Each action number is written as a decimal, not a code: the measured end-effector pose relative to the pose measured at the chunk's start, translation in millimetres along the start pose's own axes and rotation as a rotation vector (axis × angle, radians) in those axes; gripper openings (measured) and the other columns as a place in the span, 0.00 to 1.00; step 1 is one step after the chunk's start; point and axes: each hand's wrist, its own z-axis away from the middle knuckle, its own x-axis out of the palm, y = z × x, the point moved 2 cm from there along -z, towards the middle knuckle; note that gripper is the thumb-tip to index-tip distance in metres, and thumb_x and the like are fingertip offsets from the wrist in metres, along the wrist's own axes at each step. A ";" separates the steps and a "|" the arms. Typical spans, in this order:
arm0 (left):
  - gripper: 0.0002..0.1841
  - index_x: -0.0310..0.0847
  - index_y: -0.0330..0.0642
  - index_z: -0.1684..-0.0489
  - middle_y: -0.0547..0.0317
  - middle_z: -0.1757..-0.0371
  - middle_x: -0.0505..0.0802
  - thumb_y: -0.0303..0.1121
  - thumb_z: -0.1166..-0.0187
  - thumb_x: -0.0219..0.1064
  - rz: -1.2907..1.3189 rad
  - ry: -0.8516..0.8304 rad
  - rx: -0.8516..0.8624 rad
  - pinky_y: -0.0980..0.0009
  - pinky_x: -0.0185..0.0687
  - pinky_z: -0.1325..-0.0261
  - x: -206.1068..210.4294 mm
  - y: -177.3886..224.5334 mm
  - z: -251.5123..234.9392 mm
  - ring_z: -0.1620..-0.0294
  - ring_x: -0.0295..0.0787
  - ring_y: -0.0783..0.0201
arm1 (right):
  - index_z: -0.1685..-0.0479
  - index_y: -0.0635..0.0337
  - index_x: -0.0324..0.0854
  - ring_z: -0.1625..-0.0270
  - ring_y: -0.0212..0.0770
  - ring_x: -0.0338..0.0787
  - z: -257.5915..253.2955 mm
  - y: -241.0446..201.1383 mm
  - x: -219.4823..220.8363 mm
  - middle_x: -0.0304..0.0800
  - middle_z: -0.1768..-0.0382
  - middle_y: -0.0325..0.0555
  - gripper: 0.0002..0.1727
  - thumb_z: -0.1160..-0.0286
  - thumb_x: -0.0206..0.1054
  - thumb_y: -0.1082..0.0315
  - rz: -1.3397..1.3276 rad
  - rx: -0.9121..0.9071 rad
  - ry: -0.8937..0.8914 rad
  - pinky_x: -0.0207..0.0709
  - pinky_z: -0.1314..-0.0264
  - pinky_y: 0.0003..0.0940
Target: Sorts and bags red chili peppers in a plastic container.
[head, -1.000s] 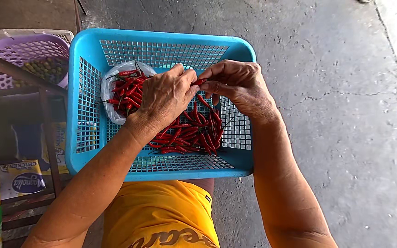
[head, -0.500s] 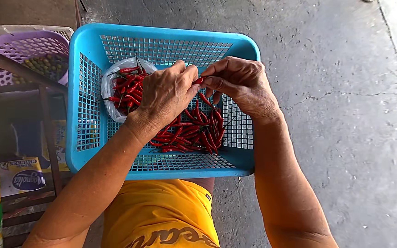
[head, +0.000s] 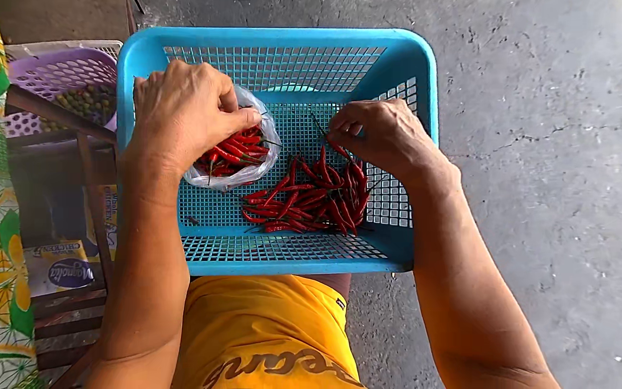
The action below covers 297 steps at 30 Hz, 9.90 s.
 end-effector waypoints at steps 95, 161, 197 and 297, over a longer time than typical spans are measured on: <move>0.13 0.89 0.46 0.46 0.47 0.53 0.93 0.44 0.16 0.66 -0.001 -0.045 0.094 0.37 0.77 0.51 18.5 2.2 -0.2 0.49 0.90 0.42 | 0.42 0.58 0.84 0.49 0.66 0.91 -9.4 0.0 8.8 0.92 0.55 0.59 0.13 0.24 0.70 0.70 0.111 0.250 -0.310 0.78 0.52 0.71; 0.05 0.87 0.35 0.56 0.49 0.69 0.88 0.24 0.25 0.69 -0.286 -0.489 0.613 0.56 0.76 0.66 82.4 87.7 48.5 0.66 0.88 0.49 | 0.44 0.60 0.85 0.50 0.62 0.90 -11.5 1.6 6.8 0.91 0.54 0.58 0.12 0.21 0.67 0.68 0.054 0.175 -0.263 0.78 0.50 0.67; 0.21 0.87 0.49 0.68 0.59 0.76 0.87 0.58 0.23 0.70 -0.078 -0.331 0.354 0.47 0.74 0.64 33.2 17.8 18.1 0.70 0.86 0.53 | 0.43 0.58 0.85 0.47 0.62 0.90 -14.2 4.6 7.2 0.92 0.53 0.56 0.12 0.22 0.67 0.66 0.070 0.191 -0.283 0.77 0.49 0.68; 0.14 0.93 0.47 0.49 0.50 0.58 0.95 0.45 0.13 0.65 -0.075 -0.452 0.308 0.42 0.81 0.50 23.7 23.3 22.0 0.53 0.92 0.47 | 0.60 0.60 0.91 0.66 0.48 0.93 53.1 -30.2 -15.4 0.93 0.65 0.50 0.06 0.26 0.70 0.78 -0.065 -0.112 0.090 0.89 0.58 0.50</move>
